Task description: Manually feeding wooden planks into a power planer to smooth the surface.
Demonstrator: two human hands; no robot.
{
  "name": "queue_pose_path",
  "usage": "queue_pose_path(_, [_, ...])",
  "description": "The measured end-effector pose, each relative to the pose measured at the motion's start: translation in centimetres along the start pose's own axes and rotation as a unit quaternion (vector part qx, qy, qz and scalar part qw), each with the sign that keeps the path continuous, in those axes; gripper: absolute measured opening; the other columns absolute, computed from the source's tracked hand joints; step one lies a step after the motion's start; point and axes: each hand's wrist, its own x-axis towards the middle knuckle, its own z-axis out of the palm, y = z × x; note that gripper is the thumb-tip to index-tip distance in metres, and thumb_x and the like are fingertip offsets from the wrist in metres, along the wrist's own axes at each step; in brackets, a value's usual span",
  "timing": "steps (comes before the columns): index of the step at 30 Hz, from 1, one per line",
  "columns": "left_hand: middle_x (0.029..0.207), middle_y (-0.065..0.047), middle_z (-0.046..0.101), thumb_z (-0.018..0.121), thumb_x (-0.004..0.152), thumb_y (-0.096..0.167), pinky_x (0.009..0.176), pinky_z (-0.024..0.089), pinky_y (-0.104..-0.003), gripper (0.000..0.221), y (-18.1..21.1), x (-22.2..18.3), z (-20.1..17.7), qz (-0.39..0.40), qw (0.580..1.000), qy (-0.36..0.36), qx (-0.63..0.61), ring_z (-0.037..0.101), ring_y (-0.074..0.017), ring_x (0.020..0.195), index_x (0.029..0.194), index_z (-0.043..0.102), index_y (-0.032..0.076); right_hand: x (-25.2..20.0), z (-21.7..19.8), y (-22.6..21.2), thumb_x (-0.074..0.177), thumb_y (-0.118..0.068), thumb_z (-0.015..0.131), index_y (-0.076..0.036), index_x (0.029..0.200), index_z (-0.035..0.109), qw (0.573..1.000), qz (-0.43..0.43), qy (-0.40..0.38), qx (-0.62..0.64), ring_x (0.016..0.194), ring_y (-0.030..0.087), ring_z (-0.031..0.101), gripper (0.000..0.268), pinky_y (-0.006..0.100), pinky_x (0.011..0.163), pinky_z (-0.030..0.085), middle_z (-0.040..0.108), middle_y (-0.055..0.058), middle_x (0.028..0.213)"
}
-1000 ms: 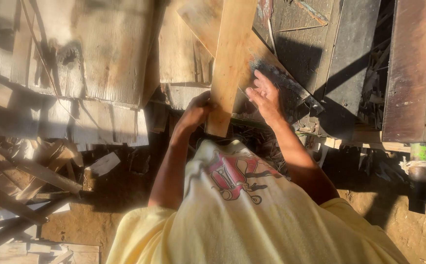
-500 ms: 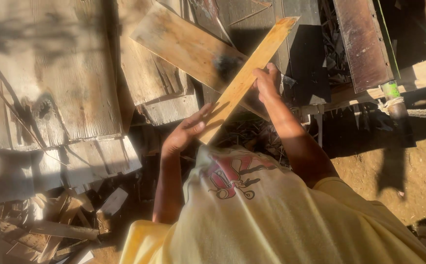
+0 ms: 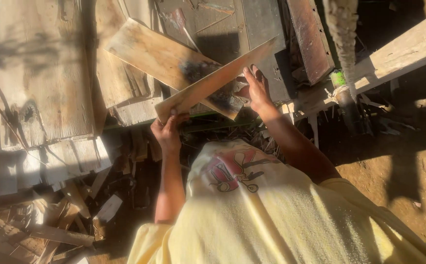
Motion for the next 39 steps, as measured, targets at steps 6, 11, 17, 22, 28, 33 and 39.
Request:
queue_pose_path(6, [0.091, -0.018, 0.074, 0.075, 0.095, 0.012, 0.051, 0.057, -0.031, 0.026, 0.8, 3.2, 1.1, 0.028, 0.97, 0.236, -0.047, 0.07, -0.0212, 0.064, 0.108, 0.066, -0.008, -1.9, -14.1, 5.3, 0.095, -0.025, 0.071, 0.001, 0.153, 0.039, 0.992, 0.1, -0.061, -0.041, 0.067, 0.018, 0.063, 0.072, 0.04, 0.069, 0.062, 0.059, 0.02, 0.127])
queue_pose_path(11, [0.091, -0.019, 0.074, 0.075, 0.095, 0.019, 0.045, 0.054, -0.03, 0.03, -6.5, 6.6, -5.3, 0.009, 0.943, 0.319, 0.092, 0.068, -0.0191, 0.058, 0.108, 0.068, -0.007, -3.4, -26.5, 2.5, 0.103, -0.025, 0.06, 0.005, 0.154, 0.043, 0.99, 0.138, -0.028, 0.005, 0.074, 0.015, 0.068, 0.062, 0.033, 0.072, 0.061, 0.069, 0.023, 0.124])
queue_pose_path(17, [0.086, -0.017, 0.076, 0.062, 0.106, 0.03, 0.043, 0.049, -0.032, 0.033, -11.8, 10.6, -7.0, -0.011, 0.923, 0.278, 0.266, 0.06, -0.0218, 0.053, 0.101, 0.075, 0.0, -7.0, -31.7, -8.4, 0.112, -0.043, 0.049, 0.002, 0.143, 0.046, 0.986, 0.107, -0.068, 0.113, 0.095, 0.028, 0.072, 0.055, 0.047, 0.085, 0.062, 0.062, 0.016, 0.114])
queue_pose_path(22, [0.081, -0.017, 0.075, 0.066, 0.091, 0.011, 0.052, 0.063, -0.038, 0.009, -8.3, 11.4, 4.7, -0.143, 0.917, 0.372, -0.009, 0.076, -0.0263, 0.07, 0.099, 0.067, 0.007, -13.6, -23.3, -17.4, 0.094, -0.013, 0.076, 0.013, 0.155, 0.03, 0.863, -0.247, -0.161, -0.41, 0.12, 0.043, 0.055, 0.08, 0.051, 0.099, 0.047, 0.053, 0.035, 0.137])
queue_pose_path(28, [0.08, -0.017, 0.076, 0.07, 0.093, 0.011, 0.05, 0.059, -0.036, 0.017, -18.2, 17.2, 2.1, -0.183, 0.902, 0.389, -0.028, 0.07, -0.0252, 0.062, 0.092, 0.072, -0.006, -14.0, -19.6, -16.4, 0.088, -0.017, 0.077, -0.009, 0.15, 0.045, 0.918, 0.078, 0.056, -0.384, 0.062, 0.018, 0.055, 0.07, 0.034, 0.05, 0.044, 0.065, 0.014, 0.099])
queue_pose_path(33, [0.079, -0.019, 0.073, 0.069, 0.093, 0.011, 0.047, 0.056, -0.038, 0.017, -20.6, 20.3, 0.7, -0.174, 0.9, 0.398, -0.048, 0.067, -0.0268, 0.059, 0.09, 0.07, -0.006, -12.1, -23.9, -11.5, 0.089, -0.01, 0.078, -0.004, 0.145, 0.04, 0.876, -0.027, -0.001, -0.481, 0.073, 0.019, 0.067, 0.068, 0.034, 0.062, 0.053, 0.07, 0.014, 0.097])
queue_pose_path(39, [0.088, -0.021, 0.074, 0.066, 0.094, 0.011, 0.058, 0.067, -0.045, 0.02, -22.8, 23.1, -1.1, -0.193, 0.906, 0.361, -0.108, 0.074, -0.0327, 0.069, 0.1, 0.07, -0.008, -14.5, -18.1, -21.3, 0.084, -0.013, 0.074, -0.004, 0.138, 0.041, 0.875, 0.112, 0.037, -0.47, 0.054, 0.017, 0.063, 0.064, 0.035, 0.045, 0.05, 0.068, 0.01, 0.08])
